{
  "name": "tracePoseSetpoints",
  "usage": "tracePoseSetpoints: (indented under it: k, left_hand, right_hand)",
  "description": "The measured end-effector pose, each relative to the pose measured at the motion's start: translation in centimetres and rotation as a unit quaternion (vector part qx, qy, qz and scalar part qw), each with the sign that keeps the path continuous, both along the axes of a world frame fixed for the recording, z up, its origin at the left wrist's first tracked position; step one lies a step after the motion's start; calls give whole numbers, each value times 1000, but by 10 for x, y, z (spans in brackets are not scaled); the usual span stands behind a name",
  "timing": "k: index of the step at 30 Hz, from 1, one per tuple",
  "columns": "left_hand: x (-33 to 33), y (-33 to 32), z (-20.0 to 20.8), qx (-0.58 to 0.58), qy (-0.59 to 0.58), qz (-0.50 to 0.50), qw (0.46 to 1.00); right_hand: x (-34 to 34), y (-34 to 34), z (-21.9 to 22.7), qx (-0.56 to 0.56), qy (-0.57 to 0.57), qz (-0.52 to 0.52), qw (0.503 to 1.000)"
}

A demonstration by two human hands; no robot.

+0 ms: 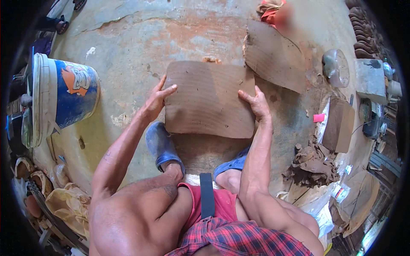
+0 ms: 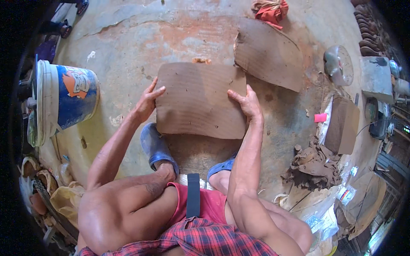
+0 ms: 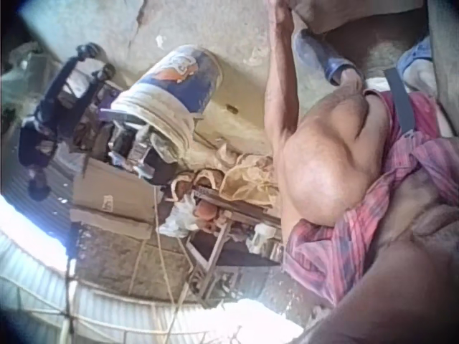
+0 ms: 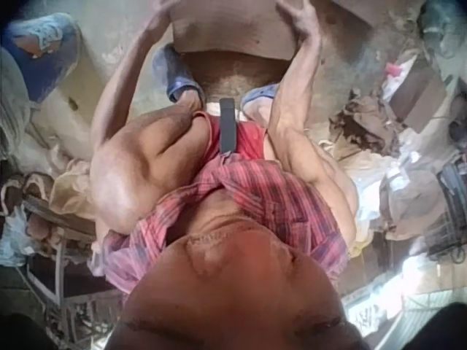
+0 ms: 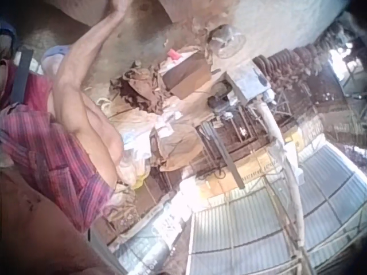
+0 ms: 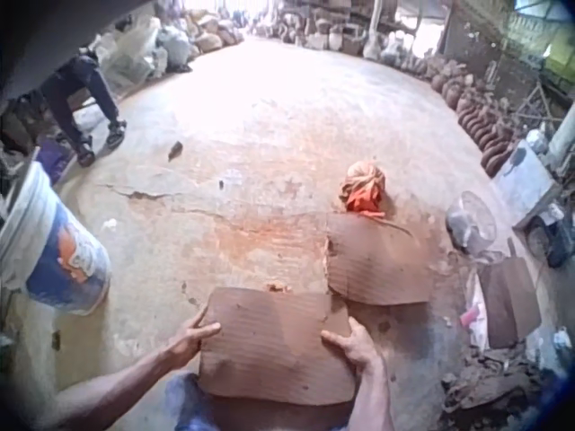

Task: The person smooths a block of clay with a scraper, cuts slabs from it using a wire cutter, and presses the slabs onto molds by hand. They then scrape the clay, roll a piece of clay between their hands, and press it onto the mold.

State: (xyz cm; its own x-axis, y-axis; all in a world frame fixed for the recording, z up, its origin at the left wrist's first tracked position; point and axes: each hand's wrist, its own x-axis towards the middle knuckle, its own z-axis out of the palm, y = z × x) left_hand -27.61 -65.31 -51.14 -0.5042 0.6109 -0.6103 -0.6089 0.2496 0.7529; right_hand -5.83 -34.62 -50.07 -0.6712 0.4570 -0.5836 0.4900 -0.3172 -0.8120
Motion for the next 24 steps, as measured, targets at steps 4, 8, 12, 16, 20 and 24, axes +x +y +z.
tracePoseSetpoints:
  k: [4, 8, 12, 16, 20, 24]
  left_hand:
    - [21, 5, -5, -27, -20, -43, 999]
    - [29, 20, -1, -40, -23, -58, 997]
    - [-31, -44, 6, -15, 72, -46, 996]
    - [-65, -39, 85, -15, 183, -84, 979]
    - [-63, -72, 202, -18, 297, -126, 946]
    - [0, -71, 300, -44, 392, -140, 908]
  right_hand:
    - [32, 4, -3, -67, -18, -78, 995]
    - [46, 18, -2, -10, -38, -55, 998]
    - [20, 6, -21, 29, -27, -29, 999]
    - [45, 24, -42, 202, -66, -53, 976]
    - [42, 1, -28, 236, -94, -25, 967]
    - [45, 4, -31, 274, -131, 9, 953]
